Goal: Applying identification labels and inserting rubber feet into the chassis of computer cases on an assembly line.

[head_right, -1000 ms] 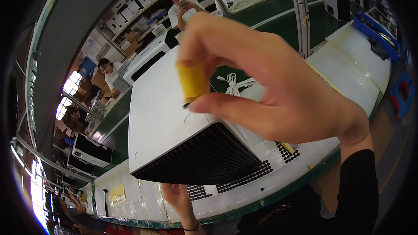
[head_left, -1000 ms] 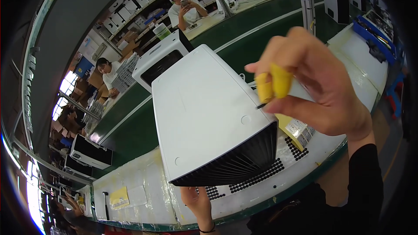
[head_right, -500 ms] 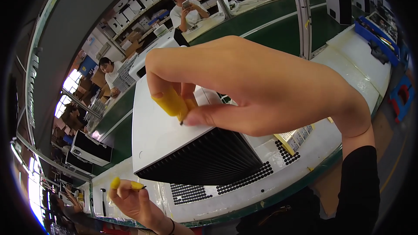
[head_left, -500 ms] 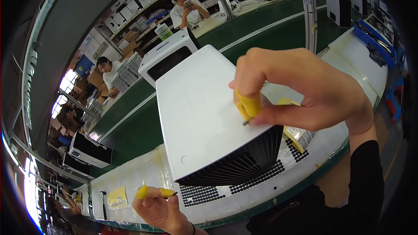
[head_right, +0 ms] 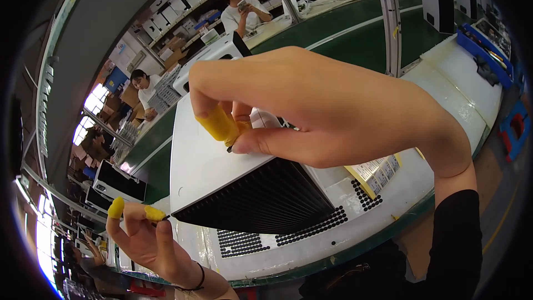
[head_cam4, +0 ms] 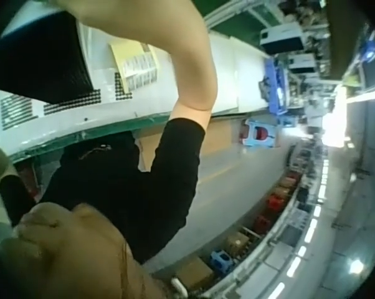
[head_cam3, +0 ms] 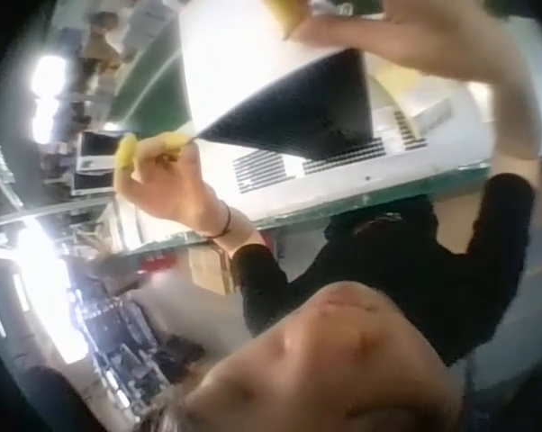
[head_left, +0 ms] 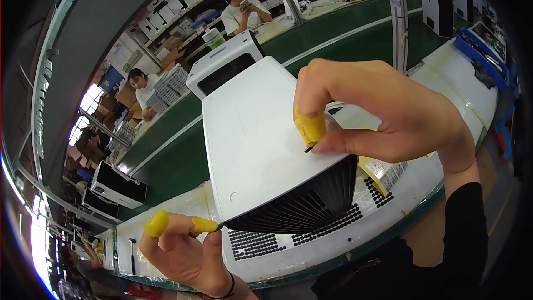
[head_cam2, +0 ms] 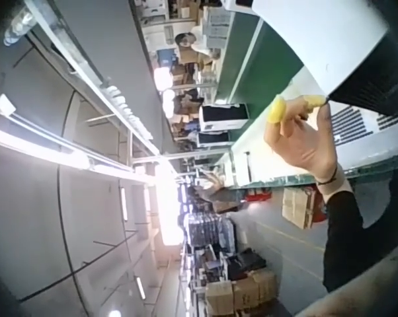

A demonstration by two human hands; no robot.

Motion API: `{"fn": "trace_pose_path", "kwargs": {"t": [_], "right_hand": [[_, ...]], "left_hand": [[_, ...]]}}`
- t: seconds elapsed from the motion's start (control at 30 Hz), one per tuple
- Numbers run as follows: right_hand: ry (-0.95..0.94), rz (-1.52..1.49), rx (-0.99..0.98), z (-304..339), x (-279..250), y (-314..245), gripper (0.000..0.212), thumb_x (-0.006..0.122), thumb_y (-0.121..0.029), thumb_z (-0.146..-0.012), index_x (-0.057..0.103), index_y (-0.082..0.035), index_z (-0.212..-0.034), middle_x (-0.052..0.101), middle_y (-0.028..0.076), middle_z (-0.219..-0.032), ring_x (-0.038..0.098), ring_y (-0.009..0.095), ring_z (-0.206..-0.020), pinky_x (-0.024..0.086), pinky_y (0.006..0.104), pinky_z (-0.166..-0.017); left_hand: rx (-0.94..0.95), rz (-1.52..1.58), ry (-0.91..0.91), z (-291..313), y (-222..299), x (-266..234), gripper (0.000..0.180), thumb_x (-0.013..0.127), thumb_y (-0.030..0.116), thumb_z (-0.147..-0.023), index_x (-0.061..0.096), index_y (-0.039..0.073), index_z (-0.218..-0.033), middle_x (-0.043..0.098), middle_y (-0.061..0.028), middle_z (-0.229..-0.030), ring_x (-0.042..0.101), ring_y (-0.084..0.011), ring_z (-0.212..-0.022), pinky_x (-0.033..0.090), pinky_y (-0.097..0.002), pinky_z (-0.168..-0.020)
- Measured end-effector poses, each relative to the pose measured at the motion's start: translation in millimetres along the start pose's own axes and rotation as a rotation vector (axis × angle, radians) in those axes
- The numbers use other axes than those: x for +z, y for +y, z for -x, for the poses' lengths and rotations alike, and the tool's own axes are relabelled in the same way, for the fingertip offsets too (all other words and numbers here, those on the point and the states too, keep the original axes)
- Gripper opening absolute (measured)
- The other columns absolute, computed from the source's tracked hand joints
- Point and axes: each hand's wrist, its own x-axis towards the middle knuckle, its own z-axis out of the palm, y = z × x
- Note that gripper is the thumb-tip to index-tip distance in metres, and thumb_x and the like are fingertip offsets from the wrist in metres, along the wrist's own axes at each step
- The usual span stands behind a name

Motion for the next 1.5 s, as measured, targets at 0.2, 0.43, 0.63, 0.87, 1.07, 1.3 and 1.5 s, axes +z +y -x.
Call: {"fn": "trace_pose_path", "kwargs": {"t": [0.2, 0.43, 0.63, 0.87, 1.07, 1.3, 1.5], "right_hand": [[-0.049, -0.345, 0.029, -0.4, -2.4, 0.1, 0.026, 0.069, 0.007, -0.077, 0.050, -0.001, -0.094, 0.053, 0.007, -0.091, 0.055, 0.017, -0.086, 0.045, 0.0298, -0.081], [-0.060, -0.283, 0.085, -6.5, 2.5, 4.8, 0.028, 0.067, 0.004, -0.079, 0.048, -0.001, -0.099, 0.051, 0.007, -0.092, 0.053, 0.016, -0.082, 0.044, 0.0300, -0.078], [-0.060, -0.105, 0.059, -11.6, 5.8, -0.8, 0.026, 0.067, 0.003, -0.079, 0.049, -0.003, -0.097, 0.053, 0.007, -0.089, 0.051, 0.017, -0.076, 0.042, 0.0287, -0.069], [0.027, -0.037, -0.077, -6.4, 8.8, -8.4, 0.027, 0.069, 0.008, -0.073, 0.052, -0.004, -0.090, 0.058, 0.008, -0.086, 0.058, 0.022, -0.079, 0.049, 0.0323, -0.070], [0.006, 0.335, -0.203, 14.8, 6.7, -32.7, 0.015, 0.066, 0.003, -0.069, 0.053, -0.005, -0.074, 0.064, 0.008, -0.085, 0.066, 0.024, -0.070, 0.057, 0.0473, -0.083], [0.214, 0.059, -0.269, 13.0, 28.2, -18.2, 0.016, 0.066, -0.003, -0.074, 0.051, -0.006, -0.070, 0.063, 0.008, -0.087, 0.068, 0.023, -0.071, 0.054, 0.0514, -0.088], [0.255, 0.092, -0.165, 12.6, 38.0, -29.1, 0.018, 0.066, 0.007, -0.073, 0.054, -0.007, -0.072, 0.060, 0.008, -0.087, 0.065, 0.022, -0.074, 0.052, 0.0524, -0.091]], "left_hand": [[-0.040, 0.044, 0.007, 4.9, 0.2, -7.6, 0.064, 0.064, 0.002, -0.080, 0.033, 0.000, -0.136, 0.052, -0.0088, -0.100, 0.051, -0.0143, -0.090, 0.040, -0.0244, -0.082], [-0.067, 0.037, 0.040, 4.8, 0.4, -8.8, 0.063, 0.063, 0.001, -0.080, 0.034, 0.001, -0.136, 0.053, -0.0087, -0.102, 0.053, -0.0147, -0.094, 0.040, -0.0253, -0.084], [0.018, 0.096, -0.090, -1.5, 1.5, -11.9, 0.060, 0.062, -0.001, -0.080, 0.036, 0.000, -0.134, 0.054, -0.0083, -0.101, 0.052, -0.0145, -0.092, 0.041, -0.0257, -0.083], [-0.092, 0.055, 0.078, -9.7, 8.3, -1.0, 0.054, 0.075, 0.006, -0.074, 0.045, 0.002, -0.119, 0.059, -0.0096, -0.084, 0.046, -0.0128, -0.074, 0.033, -0.0262, -0.069], [-0.013, -0.040, -0.101, -14.0, 10.2, -17.1, 0.051, 0.066, -0.004, -0.078, 0.046, -0.001, -0.125, 0.057, -0.0079, -0.097, 0.050, -0.0113, -0.082, 0.037, -0.0224, -0.073], [-0.073, -0.189, -0.166, -25.6, 20.1, -26.2, 0.049, 0.071, -0.002, -0.075, 0.049, -0.002, -0.119, 0.060, -0.0089, -0.097, 0.051, -0.0108, -0.079, 0.035, -0.0218, -0.069], [-0.093, -0.283, -0.252, -39.4, 40.6, -25.3, 0.049, 0.074, -0.001, -0.074, 0.053, 0.001, -0.117, 0.062, -0.0088, -0.096, 0.052, -0.0097, -0.080, 0.036, -0.0229, -0.067]]}}
